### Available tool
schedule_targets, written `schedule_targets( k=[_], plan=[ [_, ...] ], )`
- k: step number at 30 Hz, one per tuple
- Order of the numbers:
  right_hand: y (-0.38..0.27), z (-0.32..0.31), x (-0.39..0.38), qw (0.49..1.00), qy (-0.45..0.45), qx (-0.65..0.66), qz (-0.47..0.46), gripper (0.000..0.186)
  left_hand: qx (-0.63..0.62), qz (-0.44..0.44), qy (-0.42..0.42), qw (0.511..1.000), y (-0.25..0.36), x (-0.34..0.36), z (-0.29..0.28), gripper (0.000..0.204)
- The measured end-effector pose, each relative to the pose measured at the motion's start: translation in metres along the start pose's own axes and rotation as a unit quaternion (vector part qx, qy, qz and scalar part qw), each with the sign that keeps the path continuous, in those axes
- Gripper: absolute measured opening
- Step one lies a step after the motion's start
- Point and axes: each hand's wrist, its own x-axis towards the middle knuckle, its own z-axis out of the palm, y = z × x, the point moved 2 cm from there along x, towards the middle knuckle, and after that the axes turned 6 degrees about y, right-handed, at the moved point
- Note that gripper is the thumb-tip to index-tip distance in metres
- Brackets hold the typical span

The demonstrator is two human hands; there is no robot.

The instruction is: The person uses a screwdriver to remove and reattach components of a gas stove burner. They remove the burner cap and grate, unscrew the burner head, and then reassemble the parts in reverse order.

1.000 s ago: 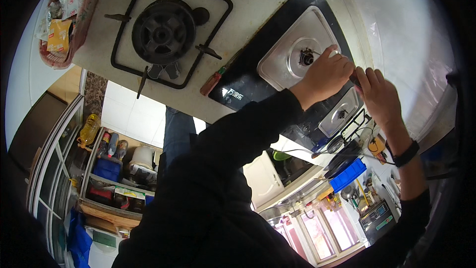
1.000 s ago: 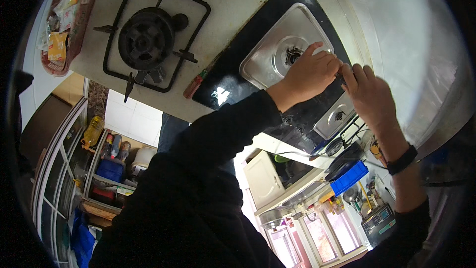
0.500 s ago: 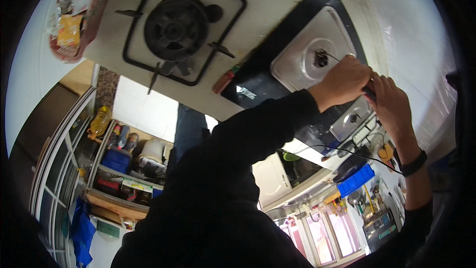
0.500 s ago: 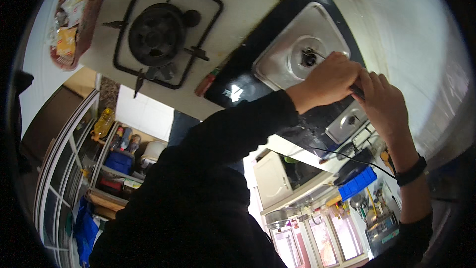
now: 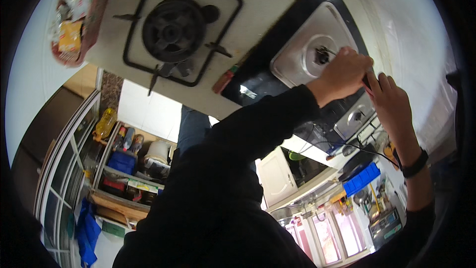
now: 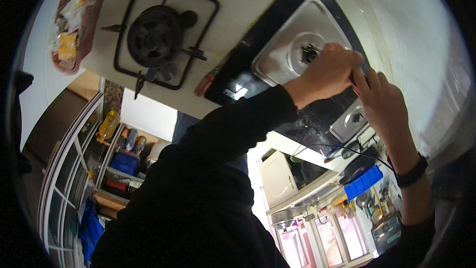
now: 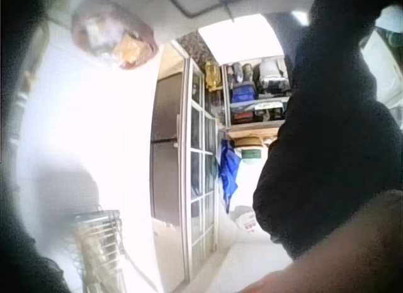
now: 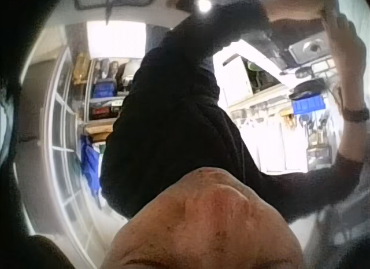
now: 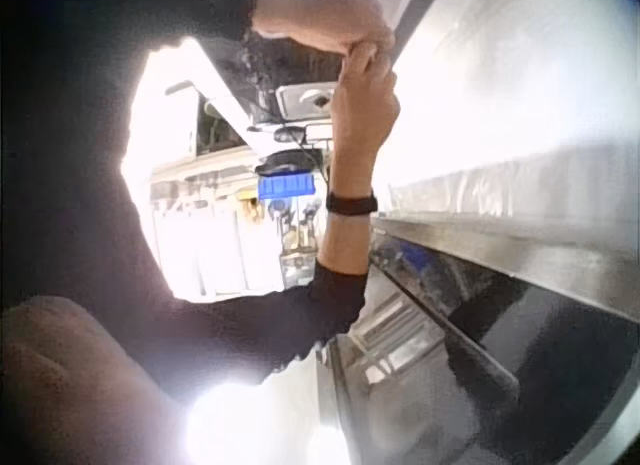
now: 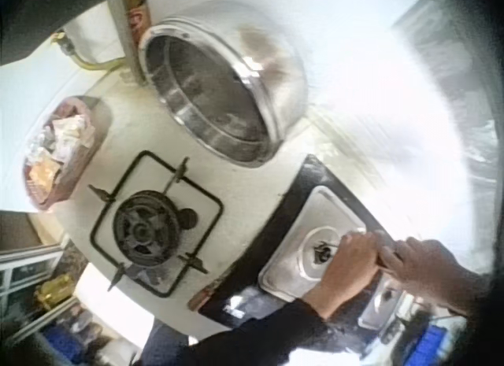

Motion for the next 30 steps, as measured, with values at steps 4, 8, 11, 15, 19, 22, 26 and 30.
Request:
schedule_targets(
  k=[4, 8, 11, 15, 19, 22, 26, 30],
  plan=[
    [0.015, 0.020, -0.008, 0.811, -0.123, 0.463, 0.338, 0.045, 0.079, -0.008, 0.138, 0.987, 0.016, -0.019, -0.012, 0.042],
    [0.000, 0.018, -0.013, 0.633, -0.226, 0.589, 0.448, 0.046, 0.064, 0.011, 0.084, 0.994, 0.019, -0.037, -0.010, 0.039],
    [-0.013, 0.000, -0.001, 0.923, -0.001, 0.309, 0.231, 0.039, 0.094, 0.033, 0.024, 0.995, 0.009, -0.030, -0.001, 0.037],
    [-0.008, -0.011, 0.005, 0.998, 0.013, -0.056, -0.024, 0.051, 0.115, 0.049, 0.002, 0.992, -0.004, -0.020, -0.001, 0.038],
    [0.015, -0.006, 0.014, 0.984, 0.022, 0.171, 0.033, 0.027, 0.109, 0.022, 0.113, 0.987, 0.006, -0.019, -0.008, 0.045],
    [0.025, 0.010, 0.010, 0.697, -0.208, 0.481, 0.490, 0.036, 0.093, -0.009, 0.105, 0.990, 0.014, -0.026, -0.009, 0.052],
    [0.010, 0.001, 0.011, 0.749, -0.165, 0.497, 0.406, 0.042, 0.118, 0.012, -0.003, 0.993, 0.008, -0.018, 0.001, 0.039],
    [0.003, -0.020, 0.018, 0.997, 0.049, -0.052, -0.043, 0.040, 0.146, 0.043, 0.078, 0.985, -0.002, -0.007, -0.002, 0.030]
  ],
)
